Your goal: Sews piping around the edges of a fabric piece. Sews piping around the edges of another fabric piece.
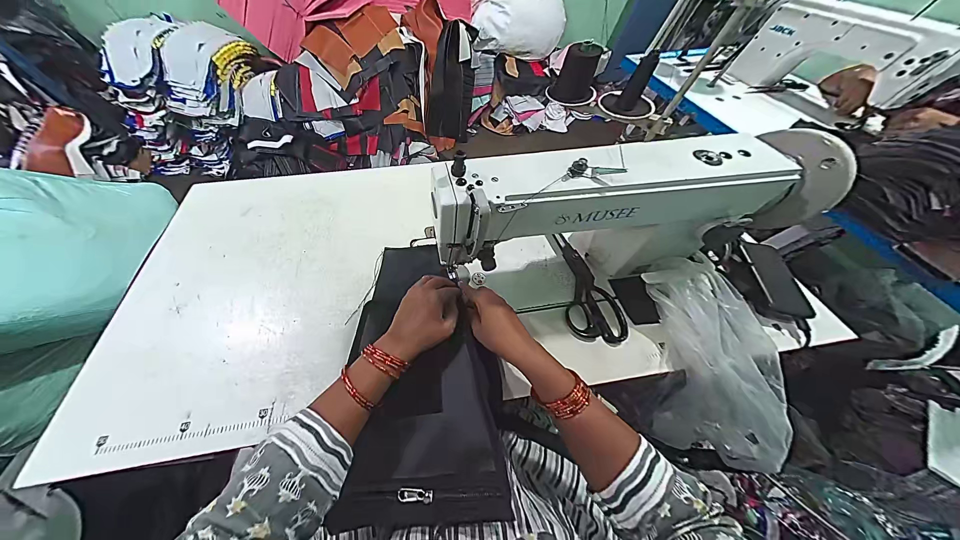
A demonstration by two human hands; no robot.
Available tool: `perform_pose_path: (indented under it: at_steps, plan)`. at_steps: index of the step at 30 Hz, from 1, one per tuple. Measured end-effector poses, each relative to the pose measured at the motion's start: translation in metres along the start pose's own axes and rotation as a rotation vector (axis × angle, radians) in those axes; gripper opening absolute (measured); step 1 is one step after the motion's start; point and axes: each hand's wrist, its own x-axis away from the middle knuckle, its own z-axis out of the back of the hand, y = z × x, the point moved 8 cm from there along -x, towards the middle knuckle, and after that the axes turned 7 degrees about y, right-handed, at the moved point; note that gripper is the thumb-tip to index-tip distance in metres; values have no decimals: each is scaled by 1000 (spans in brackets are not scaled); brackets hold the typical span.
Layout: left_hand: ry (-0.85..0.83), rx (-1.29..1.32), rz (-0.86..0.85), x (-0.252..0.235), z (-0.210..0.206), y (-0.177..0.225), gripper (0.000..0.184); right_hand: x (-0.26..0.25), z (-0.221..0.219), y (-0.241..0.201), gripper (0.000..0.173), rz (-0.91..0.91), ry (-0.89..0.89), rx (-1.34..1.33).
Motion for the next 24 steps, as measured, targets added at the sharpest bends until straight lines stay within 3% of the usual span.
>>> perform_pose_path:
  at_steps: [7,11,18,24]
  plan:
    - [-318,-191,288,15,-7,8,67,17,1,9,63,-40,92,-58]
    - [-365,-174,414,10,-3,8,58,21,-2,9,58,-51,60,-103]
    - [-234,52,493,7,17,-5,37,29,-3,17,49,-56,91,-207]
    - [-370,5,518,0,6,-6,35,25,-4,20,42,-70,40,-253]
